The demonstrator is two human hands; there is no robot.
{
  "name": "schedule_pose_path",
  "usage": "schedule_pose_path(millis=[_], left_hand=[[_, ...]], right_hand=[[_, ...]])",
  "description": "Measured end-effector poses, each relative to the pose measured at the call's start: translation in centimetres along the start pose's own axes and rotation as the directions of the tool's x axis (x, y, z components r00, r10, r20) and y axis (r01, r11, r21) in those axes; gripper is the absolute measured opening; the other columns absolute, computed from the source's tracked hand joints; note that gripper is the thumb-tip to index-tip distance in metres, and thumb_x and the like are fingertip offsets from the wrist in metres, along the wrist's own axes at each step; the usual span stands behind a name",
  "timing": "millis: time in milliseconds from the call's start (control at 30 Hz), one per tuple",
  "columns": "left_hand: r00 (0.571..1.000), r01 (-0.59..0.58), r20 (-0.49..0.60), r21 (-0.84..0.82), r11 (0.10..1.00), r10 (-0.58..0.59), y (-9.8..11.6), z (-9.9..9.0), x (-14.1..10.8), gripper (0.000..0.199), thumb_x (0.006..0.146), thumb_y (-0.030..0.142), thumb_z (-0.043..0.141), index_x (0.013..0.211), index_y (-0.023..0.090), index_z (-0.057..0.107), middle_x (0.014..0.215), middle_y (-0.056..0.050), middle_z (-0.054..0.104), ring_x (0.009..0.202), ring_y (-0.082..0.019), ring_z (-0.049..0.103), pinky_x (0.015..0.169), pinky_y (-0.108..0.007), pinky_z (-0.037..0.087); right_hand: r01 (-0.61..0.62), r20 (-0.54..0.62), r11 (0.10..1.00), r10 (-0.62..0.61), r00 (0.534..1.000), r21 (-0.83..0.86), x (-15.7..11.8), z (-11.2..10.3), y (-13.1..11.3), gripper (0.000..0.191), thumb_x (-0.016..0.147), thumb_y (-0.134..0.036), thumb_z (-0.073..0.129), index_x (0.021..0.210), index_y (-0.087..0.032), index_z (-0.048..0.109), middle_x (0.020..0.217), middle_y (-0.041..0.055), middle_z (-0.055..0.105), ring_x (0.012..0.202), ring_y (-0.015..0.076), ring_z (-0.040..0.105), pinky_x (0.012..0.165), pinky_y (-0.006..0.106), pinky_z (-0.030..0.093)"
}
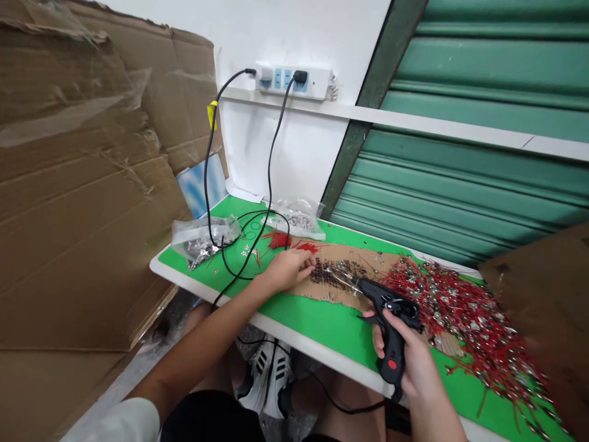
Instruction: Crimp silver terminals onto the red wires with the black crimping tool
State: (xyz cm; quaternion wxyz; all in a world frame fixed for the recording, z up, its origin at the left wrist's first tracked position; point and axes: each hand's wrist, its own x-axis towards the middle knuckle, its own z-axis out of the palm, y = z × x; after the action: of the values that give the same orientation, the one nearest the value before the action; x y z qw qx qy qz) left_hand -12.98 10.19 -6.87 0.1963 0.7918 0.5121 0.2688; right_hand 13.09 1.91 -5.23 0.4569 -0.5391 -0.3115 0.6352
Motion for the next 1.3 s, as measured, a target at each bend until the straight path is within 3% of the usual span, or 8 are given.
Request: schedule_pose_path(millis=[100,233,633,1300], left_hand=[[1.000,0.009,-0.015,-0.075,0.997,-0.010,-0.3,0.8,-0.1,0.019,0.083,0.026,0.062,0.101,0.020,0.068,0.088,-0.001,0.071,0.079,-0.012,0.062,0.074,-0.022,0.047],[0.999,-0.038,-0.037,0.029,0.999,0.039,-0.1,0.7,-0.3,0.014,0.084,0.026,0.059,0.088,0.020,0.071,0.088,-0.004,0.070,0.090,-0.017,0.060,0.082,-0.026,0.046],[0.991,-0.029,-0.126,0.160,0.987,0.050,0.5,1.4,0.1,0.010,0.077,0.026,0.060,0.077,0.019,0.067,0.079,-0.002,0.067,0.078,-0.015,0.057,0.075,-0.028,0.044],[0.992,-0.004,-0.125,0.146,0.989,0.022,0.4,1.6,0.7,0.009,0.074,0.026,0.061,0.073,0.019,0.067,0.077,-0.002,0.068,0.078,-0.017,0.058,0.075,-0.029,0.045]], right_hand=[[-0.028,-0.020,0.998,0.027,0.999,-0.061,0.0,-0.1,0.1,0.044,0.062,-0.053,0.079,0.077,-0.013,0.070,0.045,0.0007,0.051,0.036,0.0101,0.042,0.033,0.020,0.031],[-0.033,-0.002,0.994,0.033,0.999,-0.107,0.1,-0.3,0.2,0.042,0.068,-0.053,0.075,0.080,-0.013,0.070,0.045,0.0008,0.052,0.036,0.0105,0.044,0.035,0.020,0.032],[-0.034,-0.002,0.990,0.034,0.999,-0.140,0.0,0.4,-0.2,0.047,0.062,-0.056,0.078,0.078,-0.012,0.072,0.043,0.0022,0.052,0.035,0.0106,0.043,0.036,0.021,0.030],[-0.086,-0.103,0.979,0.068,0.992,-0.183,0.4,-0.2,0.2,0.045,0.062,-0.055,0.077,0.070,-0.012,0.069,0.044,0.0044,0.055,0.035,0.0125,0.047,0.035,0.021,0.035]])
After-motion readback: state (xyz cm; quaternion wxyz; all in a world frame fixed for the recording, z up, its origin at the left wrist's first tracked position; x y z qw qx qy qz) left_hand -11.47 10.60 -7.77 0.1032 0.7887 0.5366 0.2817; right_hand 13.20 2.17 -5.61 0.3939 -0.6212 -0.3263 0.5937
